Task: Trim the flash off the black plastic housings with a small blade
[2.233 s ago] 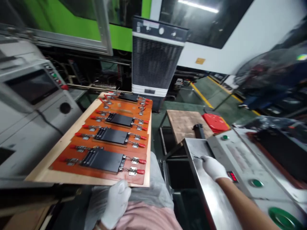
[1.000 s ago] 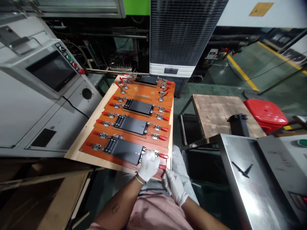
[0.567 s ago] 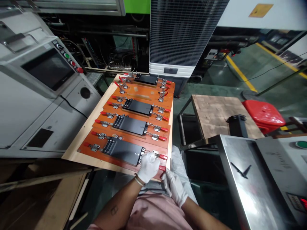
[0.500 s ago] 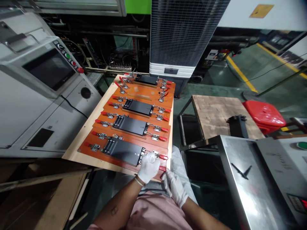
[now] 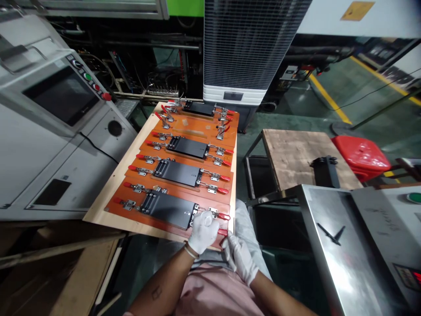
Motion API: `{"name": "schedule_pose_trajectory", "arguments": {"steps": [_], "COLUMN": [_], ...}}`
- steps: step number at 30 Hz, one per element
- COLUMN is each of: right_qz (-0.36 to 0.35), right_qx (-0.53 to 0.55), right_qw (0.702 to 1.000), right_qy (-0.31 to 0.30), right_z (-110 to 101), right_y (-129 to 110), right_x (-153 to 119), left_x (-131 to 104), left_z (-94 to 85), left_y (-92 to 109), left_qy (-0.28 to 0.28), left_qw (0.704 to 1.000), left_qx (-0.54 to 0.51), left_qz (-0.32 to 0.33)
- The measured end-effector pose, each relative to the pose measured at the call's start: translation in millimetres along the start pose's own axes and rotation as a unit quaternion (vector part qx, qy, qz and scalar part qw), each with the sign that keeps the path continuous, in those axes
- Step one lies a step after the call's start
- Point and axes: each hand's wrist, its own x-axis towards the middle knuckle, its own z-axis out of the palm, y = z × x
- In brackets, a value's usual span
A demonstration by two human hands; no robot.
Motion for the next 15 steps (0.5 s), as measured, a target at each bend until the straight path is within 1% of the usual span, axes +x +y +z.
{"name": "schedule_pose_trajectory", "arguments": {"steps": [5,10,15], "right_qz": [0.004,-0.007,-0.006], "right_qx": [0.002,-0.015,-0.034], "right_qw": [1.0,1.0,0.999], "right_qy": [-0.008,0.007,0.012], "right_z": [-0.7,-1.0,-1.4], "right_y": [1.0,-0.8,1.4], "right_x": [1.2,0.5,1.8], "left_x": [-0.5,-1.5,-1.0], "left_z": [0.0,-1.4,-2.3], "left_y": [-0.8,-0.6,-0.1], "left_qy": [0.009,0.015,0.043], "left_qw": [1.0,1.0,0.998], "left_qx": [-0.01,-0.024,-0.05], "left_qz": [-0.001,0.004,0.015]}}
